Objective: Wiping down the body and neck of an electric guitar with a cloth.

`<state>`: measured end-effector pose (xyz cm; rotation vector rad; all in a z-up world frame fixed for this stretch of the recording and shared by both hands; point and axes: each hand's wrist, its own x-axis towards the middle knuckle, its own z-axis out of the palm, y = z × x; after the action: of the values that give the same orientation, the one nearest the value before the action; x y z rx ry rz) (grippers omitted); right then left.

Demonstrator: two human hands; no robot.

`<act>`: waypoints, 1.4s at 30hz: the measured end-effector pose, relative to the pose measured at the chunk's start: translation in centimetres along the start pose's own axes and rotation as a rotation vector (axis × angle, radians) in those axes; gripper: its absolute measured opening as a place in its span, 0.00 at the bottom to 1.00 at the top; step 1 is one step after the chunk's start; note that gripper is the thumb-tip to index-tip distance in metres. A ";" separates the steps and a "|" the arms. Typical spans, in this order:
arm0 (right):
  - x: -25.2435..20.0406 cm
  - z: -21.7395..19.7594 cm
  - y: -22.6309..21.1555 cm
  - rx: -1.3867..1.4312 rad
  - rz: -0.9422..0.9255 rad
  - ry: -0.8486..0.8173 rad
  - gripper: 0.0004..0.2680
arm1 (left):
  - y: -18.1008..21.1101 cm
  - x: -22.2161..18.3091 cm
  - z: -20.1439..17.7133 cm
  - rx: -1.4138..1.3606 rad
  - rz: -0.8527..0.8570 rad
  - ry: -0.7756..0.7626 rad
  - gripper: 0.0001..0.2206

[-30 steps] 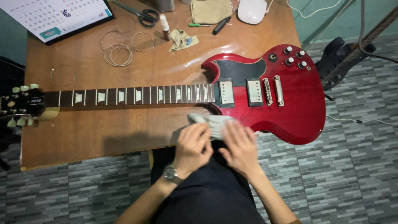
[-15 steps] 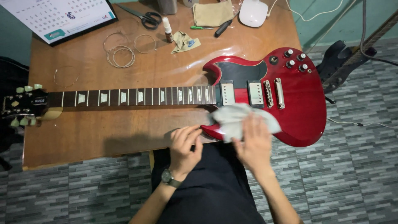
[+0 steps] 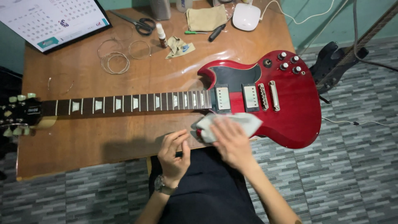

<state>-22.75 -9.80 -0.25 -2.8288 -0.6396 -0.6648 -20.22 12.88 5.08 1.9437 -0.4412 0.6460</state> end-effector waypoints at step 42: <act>-6.9 -6.6 10.6 -0.084 1.272 -0.171 0.24 | 1.3 -1.0 -1.1 0.039 -0.166 0.001 0.07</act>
<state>-26.17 -23.46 1.78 -2.6118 1.1313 -0.1776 -22.06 13.28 5.76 1.9926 -0.2643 0.5521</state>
